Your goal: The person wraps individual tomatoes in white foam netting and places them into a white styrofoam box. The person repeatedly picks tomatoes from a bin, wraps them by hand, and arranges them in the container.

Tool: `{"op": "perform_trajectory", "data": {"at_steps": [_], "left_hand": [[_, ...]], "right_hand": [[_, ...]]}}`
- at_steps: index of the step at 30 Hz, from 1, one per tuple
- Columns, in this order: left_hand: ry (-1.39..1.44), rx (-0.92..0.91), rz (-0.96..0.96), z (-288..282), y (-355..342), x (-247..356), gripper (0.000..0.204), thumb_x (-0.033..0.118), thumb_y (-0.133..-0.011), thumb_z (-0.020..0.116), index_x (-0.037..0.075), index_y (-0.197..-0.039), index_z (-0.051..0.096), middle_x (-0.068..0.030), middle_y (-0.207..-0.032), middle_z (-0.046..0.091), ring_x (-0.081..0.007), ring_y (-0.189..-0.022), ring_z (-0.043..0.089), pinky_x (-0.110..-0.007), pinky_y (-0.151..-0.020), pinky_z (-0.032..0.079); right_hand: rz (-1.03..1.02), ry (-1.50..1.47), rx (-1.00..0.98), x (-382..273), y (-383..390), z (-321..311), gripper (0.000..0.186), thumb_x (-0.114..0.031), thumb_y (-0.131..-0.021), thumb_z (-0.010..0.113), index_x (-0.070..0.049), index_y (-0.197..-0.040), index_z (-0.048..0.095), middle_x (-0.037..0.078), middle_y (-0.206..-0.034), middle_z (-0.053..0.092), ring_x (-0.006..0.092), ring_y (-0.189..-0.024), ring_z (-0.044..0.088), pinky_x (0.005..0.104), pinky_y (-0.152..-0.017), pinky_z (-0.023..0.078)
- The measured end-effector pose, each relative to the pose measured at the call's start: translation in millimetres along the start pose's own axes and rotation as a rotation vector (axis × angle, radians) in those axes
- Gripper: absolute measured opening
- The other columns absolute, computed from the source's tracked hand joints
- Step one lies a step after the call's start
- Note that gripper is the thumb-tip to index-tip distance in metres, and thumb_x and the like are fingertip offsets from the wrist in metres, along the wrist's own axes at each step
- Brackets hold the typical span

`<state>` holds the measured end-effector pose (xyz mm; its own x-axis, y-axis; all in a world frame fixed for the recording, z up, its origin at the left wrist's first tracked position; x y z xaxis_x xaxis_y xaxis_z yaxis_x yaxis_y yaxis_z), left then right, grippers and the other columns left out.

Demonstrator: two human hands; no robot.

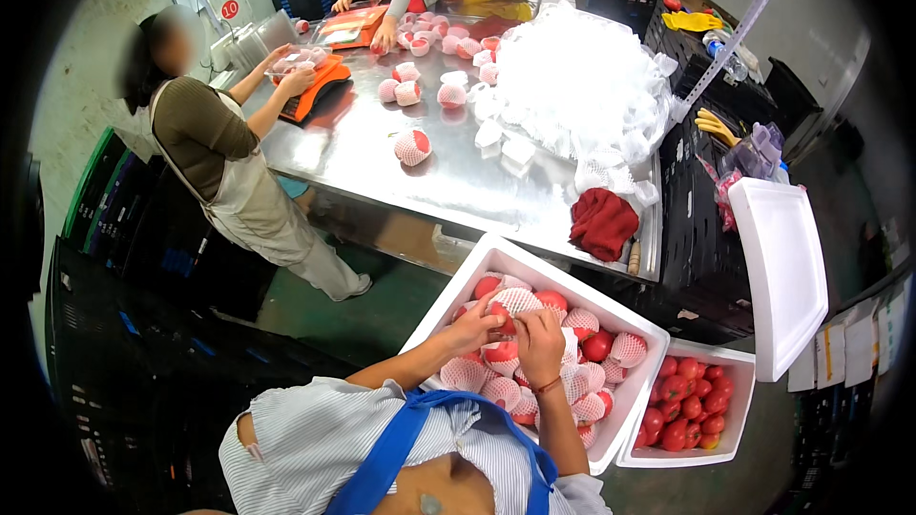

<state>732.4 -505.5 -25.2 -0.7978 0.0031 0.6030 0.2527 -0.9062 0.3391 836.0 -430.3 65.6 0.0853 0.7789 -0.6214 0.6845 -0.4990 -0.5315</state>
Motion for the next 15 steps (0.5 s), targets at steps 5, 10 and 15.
{"op": "perform_trajectory", "data": {"at_steps": [5,10,15], "left_hand": [[0.075,0.036,-0.092,-12,-8,-1,0.059,0.005,-0.078,0.051,0.021,-0.130,0.028,-0.0010,-0.092,0.051,-0.0122,-0.080,0.056,-0.030,-0.070,0.050],[0.392,-0.277,-0.129,-28,-12,20,0.052,0.019,-0.080,0.056,0.017,-0.127,0.033,-0.0045,-0.106,0.054,-0.0167,-0.091,0.056,-0.033,-0.080,0.046],[0.130,0.001,-0.057,-33,-28,45,0.045,0.026,-0.082,0.056,0.005,-0.120,0.042,-0.0098,-0.111,0.054,-0.0234,-0.101,0.053,-0.037,-0.088,0.043]], "right_hand": [[0.015,0.003,-0.065,-4,4,18,0.011,0.000,-0.069,0.060,-0.002,-0.080,0.059,0.009,-0.073,0.053,0.0245,-0.068,0.053,0.0318,-0.060,0.043],[0.014,0.049,-0.119,-19,-15,27,0.018,-0.002,-0.066,0.063,-0.003,-0.084,0.060,0.009,-0.076,0.052,0.0246,-0.071,0.052,0.0321,-0.062,0.043],[0.183,-0.048,0.045,-11,-19,45,0.034,-0.007,-0.067,0.064,0.000,-0.099,0.054,0.015,-0.097,0.051,0.0271,-0.084,0.053,0.0313,-0.074,0.044]]}}
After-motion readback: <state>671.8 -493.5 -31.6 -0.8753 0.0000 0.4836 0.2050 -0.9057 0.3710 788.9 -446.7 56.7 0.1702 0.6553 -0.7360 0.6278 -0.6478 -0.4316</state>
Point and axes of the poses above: each hand's wrist, its own y-axis away from the middle knuckle, its own z-axis out of the palm, x = y × z, the point moved 3 cm from there along -y, towards the middle knuckle
